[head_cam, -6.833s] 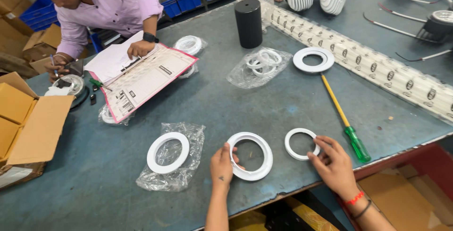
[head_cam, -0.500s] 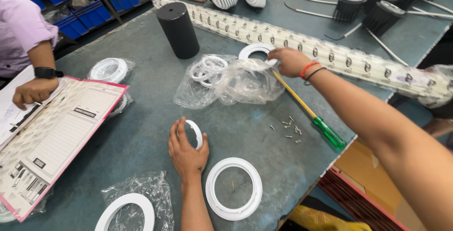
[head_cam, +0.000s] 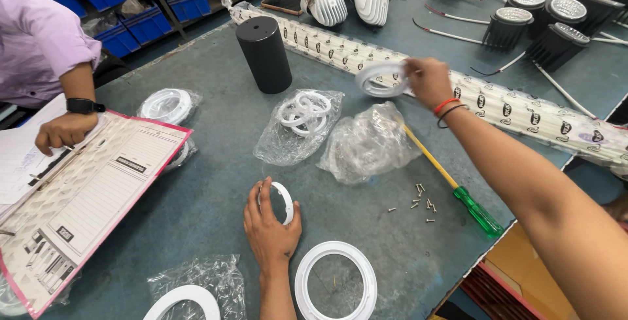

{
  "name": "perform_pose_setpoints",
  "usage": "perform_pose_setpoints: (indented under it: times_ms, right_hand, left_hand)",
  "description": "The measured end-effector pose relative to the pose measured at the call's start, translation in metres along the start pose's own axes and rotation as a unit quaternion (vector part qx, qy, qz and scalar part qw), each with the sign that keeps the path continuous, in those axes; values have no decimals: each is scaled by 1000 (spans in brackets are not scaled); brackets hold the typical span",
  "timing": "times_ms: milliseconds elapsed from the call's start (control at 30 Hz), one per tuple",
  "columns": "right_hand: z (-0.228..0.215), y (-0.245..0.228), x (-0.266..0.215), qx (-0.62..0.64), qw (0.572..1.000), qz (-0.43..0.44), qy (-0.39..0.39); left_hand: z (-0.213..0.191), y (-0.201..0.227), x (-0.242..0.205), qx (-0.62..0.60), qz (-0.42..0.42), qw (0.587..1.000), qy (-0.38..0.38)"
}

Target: The person assembles white circular light fixture components on a blue workbench. They unwrap plastic-wrapped rings, align them with a base unit, and secure them using small screws and a yellow-handled screwdriver. The process involves repetitive handling of parts and tightening screws to join the components.

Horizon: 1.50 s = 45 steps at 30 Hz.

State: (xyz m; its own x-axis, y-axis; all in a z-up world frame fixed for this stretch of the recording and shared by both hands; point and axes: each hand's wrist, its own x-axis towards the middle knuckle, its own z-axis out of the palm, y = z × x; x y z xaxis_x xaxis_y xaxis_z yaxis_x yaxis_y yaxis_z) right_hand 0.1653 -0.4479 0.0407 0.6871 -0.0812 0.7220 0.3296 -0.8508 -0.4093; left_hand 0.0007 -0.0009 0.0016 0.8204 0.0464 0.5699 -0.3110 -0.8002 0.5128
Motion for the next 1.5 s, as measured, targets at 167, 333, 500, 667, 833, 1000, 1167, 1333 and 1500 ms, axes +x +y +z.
perform_pose_setpoints:
  times_ms: [167, 333, 500, 667, 833, 1000, 1167, 1333, 1500]
  right_hand:
    - [-18, 48, -22, 229, 904, 354, 67]
    - [-52, 71, -102, 238, 875, 408, 103]
    - [-55, 55, -145, 301, 829, 462, 95]
    - [-57, 26, -146, 20, 903, 420, -91]
    - [-55, 20, -132, 54, 923, 370, -84]
    - [-125, -56, -172, 211, 896, 390, 4]
    - [-219, -169, -241, 269, 897, 351, -21]
    - [-286, -238, -257, 273, 933, 223, -67]
    - [-310, -246, -270, 305, 924, 174, -152]
  left_hand:
    - [-1, -1, 1, -7, -10, 1000, -4]
    - [1, -1, -1, -4, -9, 1000, -1]
    - [2, -2, 1, -1, -13, 1000, -10]
    - [-1, -2, -1, -8, -12, 1000, -3]
    - [1, -3, -1, -19, -16, 1000, -1]
    - [3, -7, -1, -39, -9, 999, 18]
    - [-3, -7, -9, -167, -13, 984, 55]
    - [-31, 28, -40, -346, 26, 926, 149]
    - [-87, 118, -120, -674, -80, 718, 153]
